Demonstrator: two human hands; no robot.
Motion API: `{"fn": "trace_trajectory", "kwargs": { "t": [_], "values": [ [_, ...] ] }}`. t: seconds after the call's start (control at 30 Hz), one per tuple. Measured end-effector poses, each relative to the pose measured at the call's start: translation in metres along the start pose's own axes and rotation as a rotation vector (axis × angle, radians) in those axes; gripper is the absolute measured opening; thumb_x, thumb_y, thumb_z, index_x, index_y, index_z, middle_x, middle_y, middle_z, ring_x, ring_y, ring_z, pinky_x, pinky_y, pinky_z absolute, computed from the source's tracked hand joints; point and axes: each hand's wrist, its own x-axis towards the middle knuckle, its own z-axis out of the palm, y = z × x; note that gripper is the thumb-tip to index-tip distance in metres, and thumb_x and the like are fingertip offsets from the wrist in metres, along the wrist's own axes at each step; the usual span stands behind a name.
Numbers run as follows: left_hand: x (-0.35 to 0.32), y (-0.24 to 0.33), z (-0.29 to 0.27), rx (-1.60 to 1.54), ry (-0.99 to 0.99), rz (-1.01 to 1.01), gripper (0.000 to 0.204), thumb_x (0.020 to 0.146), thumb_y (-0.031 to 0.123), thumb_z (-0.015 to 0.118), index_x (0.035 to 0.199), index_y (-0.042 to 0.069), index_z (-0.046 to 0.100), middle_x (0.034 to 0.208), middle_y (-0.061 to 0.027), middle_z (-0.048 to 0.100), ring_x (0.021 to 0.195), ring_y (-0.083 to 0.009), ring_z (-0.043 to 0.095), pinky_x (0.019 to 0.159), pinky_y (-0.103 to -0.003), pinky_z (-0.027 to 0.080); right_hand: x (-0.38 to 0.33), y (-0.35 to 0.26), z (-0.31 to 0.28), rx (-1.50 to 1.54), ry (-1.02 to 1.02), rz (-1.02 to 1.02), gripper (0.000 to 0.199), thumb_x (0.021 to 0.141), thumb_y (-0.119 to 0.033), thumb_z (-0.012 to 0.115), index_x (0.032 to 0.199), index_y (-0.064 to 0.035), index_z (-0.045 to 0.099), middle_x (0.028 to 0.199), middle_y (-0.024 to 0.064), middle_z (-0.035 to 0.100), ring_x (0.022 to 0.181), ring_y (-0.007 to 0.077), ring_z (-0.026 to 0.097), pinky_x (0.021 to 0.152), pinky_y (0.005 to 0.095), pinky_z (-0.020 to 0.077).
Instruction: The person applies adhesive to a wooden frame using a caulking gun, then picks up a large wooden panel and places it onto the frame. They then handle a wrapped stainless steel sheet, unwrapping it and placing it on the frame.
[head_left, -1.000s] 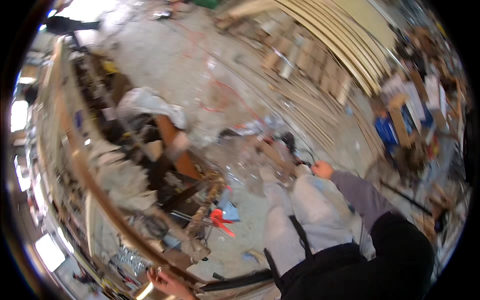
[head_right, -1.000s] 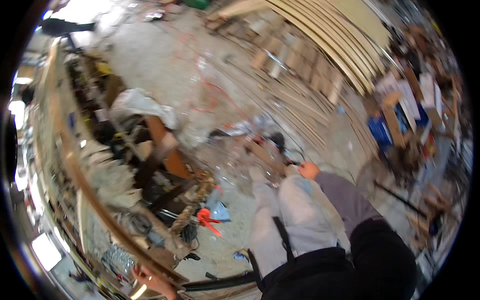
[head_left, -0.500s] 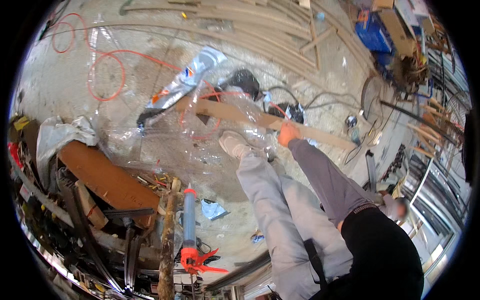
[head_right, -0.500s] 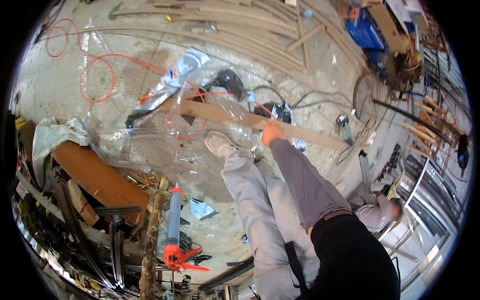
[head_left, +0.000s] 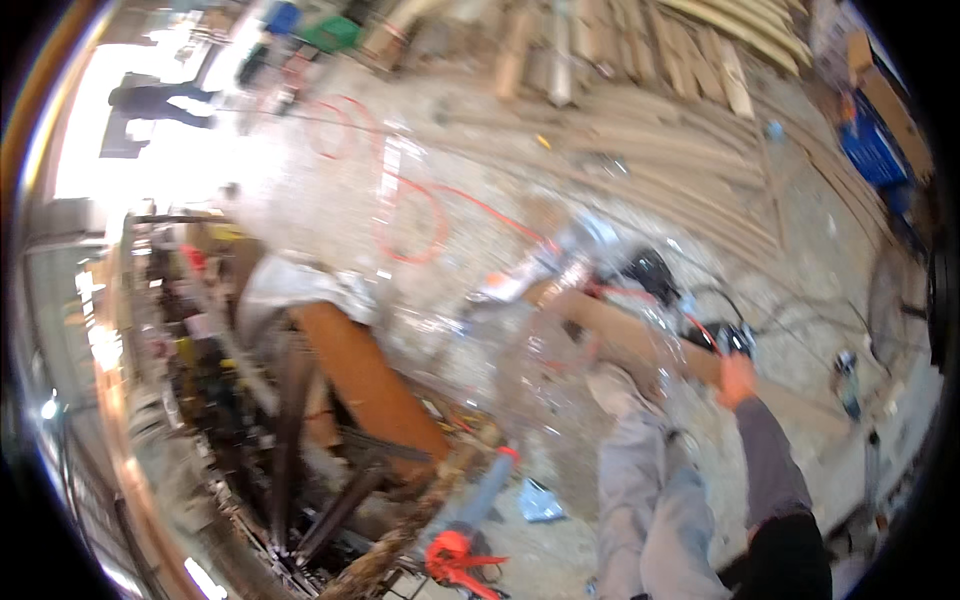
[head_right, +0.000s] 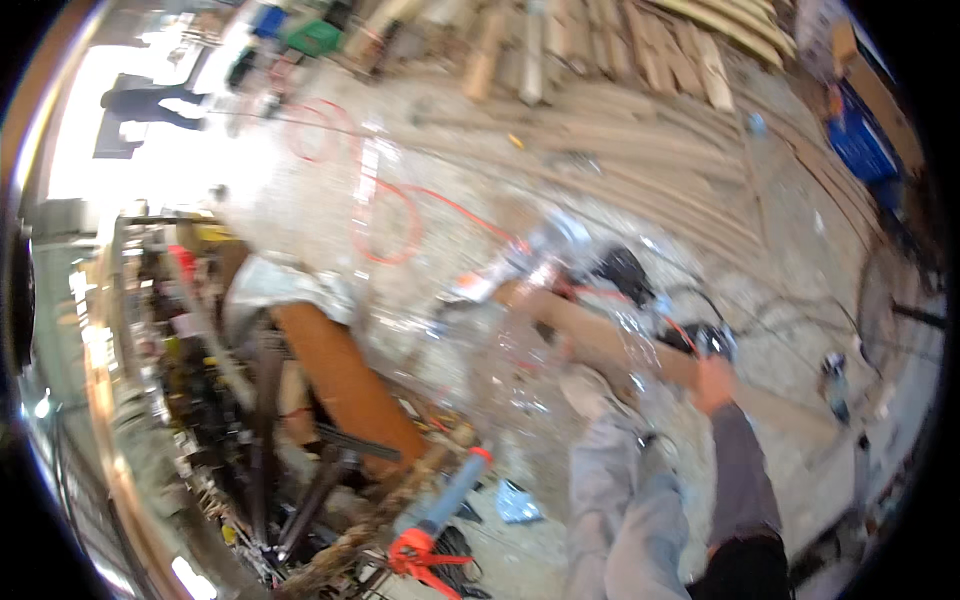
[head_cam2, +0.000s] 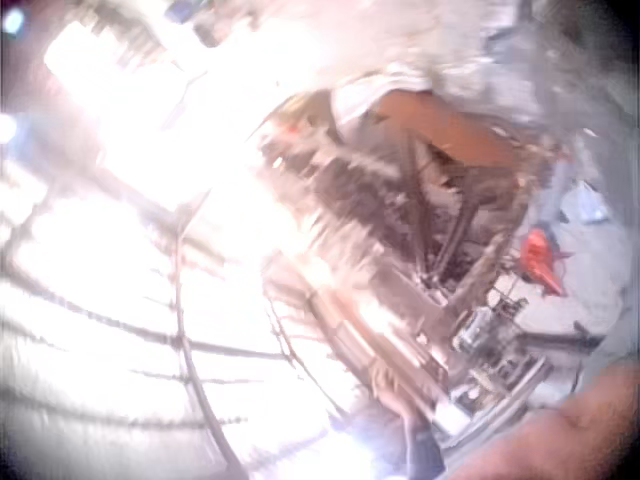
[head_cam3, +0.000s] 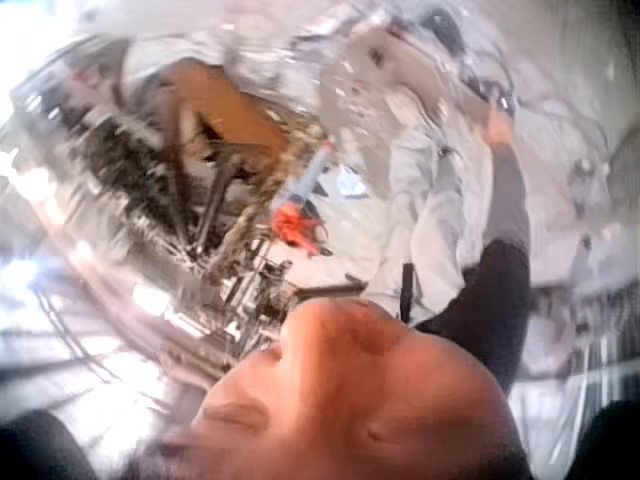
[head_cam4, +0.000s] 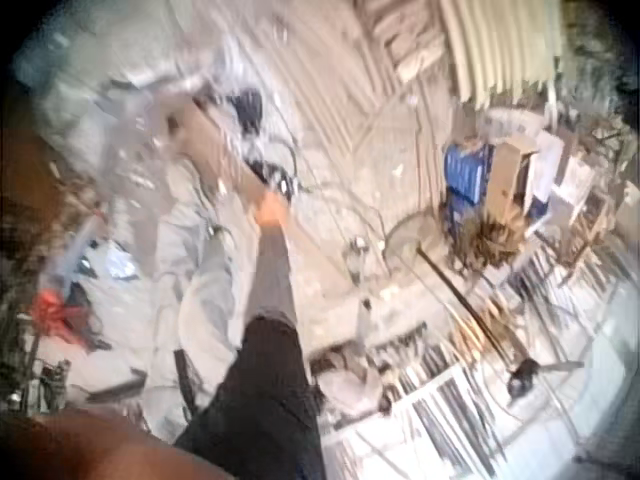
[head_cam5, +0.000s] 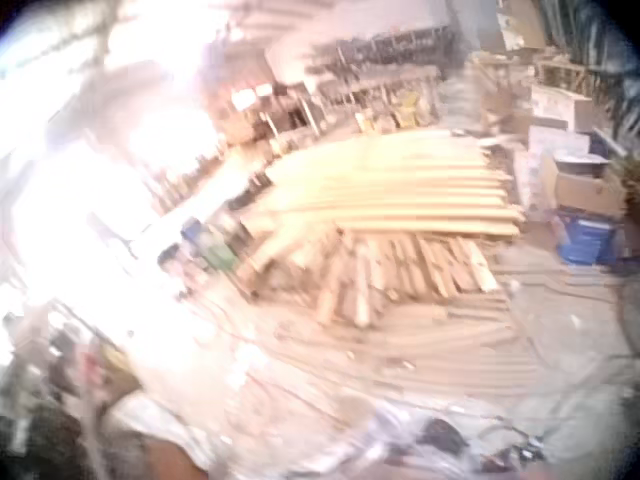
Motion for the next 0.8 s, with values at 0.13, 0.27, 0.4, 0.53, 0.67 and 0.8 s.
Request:
{"fn": "trace_trajectory", "kwargs": {
  "t": [0.13,0.27,0.4,0.53,0.67,0.8],
  "values": [
    [0.02,-0.051,-0.03,-0.002,-0.105,0.032,0.051,0.108,0.035,0.061,0.146,0.001,0.056,0.13,-0.0196,0.063,0.124,-0.0345,0.062,0.098,-0.047,0.055,-0.095,0.028,-0.04,0.071,0.028,-0.089,0.087,0.067,-0.038,0.09,0.133,0.0004,0.047,0.134,0.0225,0.056,0.126,0.041,0.057,0.102,0.0567,0.0493],
    [0.02,-0.084,-0.022,-0.113,-0.091,0.086,0.052,0.109,0.032,0.062,0.146,-0.002,0.051,0.134,-0.021,0.062,0.117,-0.0312,0.065,0.097,-0.042,0.055,-0.184,0.027,-0.118,0.071,-0.093,-0.128,0.098,0.065,-0.053,0.089,0.133,0.0045,0.048,0.125,0.0245,0.067,0.118,0.0422,0.065,0.099,0.0528,0.0532],
    [0.022,-0.077,-0.026,-0.441,-0.025,0.129,0.056,0.103,0.029,0.069,0.145,-0.004,0.051,0.131,-0.0234,0.063,0.12,-0.0356,0.061,0.106,-0.046,0.047,-0.288,0.048,-0.187,0.163,-0.163,-0.197,0.104,0.062,-0.062,0.09,0.137,0.0016,0.056,0.118,0.0229,0.073,0.112,0.0411,0.071,0.098,0.0486,0.0562],
    [0.017,-0.053,-0.045,-0.356,0.062,0.069,0.058,0.097,0.024,0.071,0.144,-0.004,0.052,0.13,-0.0232,0.064,0.118,-0.0404,0.059,0.104,-0.05,0.045,-0.333,0.1,-0.173,0.449,0.048,-0.65,0.05,0.086,-0.039,0.083,0.123,-0.0065,0.073,0.11,0.0184,0.077,0.104,0.0319,0.074,0.091,0.0463,0.058],
    [0.016,-0.052,-0.036,-0.402,0.133,0.039,0.056,0.094,0.027,0.073,0.138,-0.003,0.057,0.121,-0.022,0.068,0.114,-0.0414,0.06,0.1,-0.052,0.045,-0.466,0.045,-0.313,0.431,-0.099,-0.436,0.057,0.087,-0.044,0.078,0.131,-0.0088,0.071,0.127,0.0176,0.074,0.12,0.0291,0.069,0.104,0.0485,0.0536],
    [0.011,-0.05,-0.052,-0.385,0.18,0.02,0.055,0.094,0.029,0.072,0.137,-0.003,0.058,0.12,-0.022,0.068,0.113,-0.0414,0.06,0.101,-0.053,0.044,-0.499,0.007,-0.367,0.596,-0.024,-0.356,0.056,0.088,-0.042,0.079,0.133,-0.0093,0.07,0.128,0.0178,0.074,0.12,0.0275,0.07,0.107,0.0498,0.0527]
  ]
}}
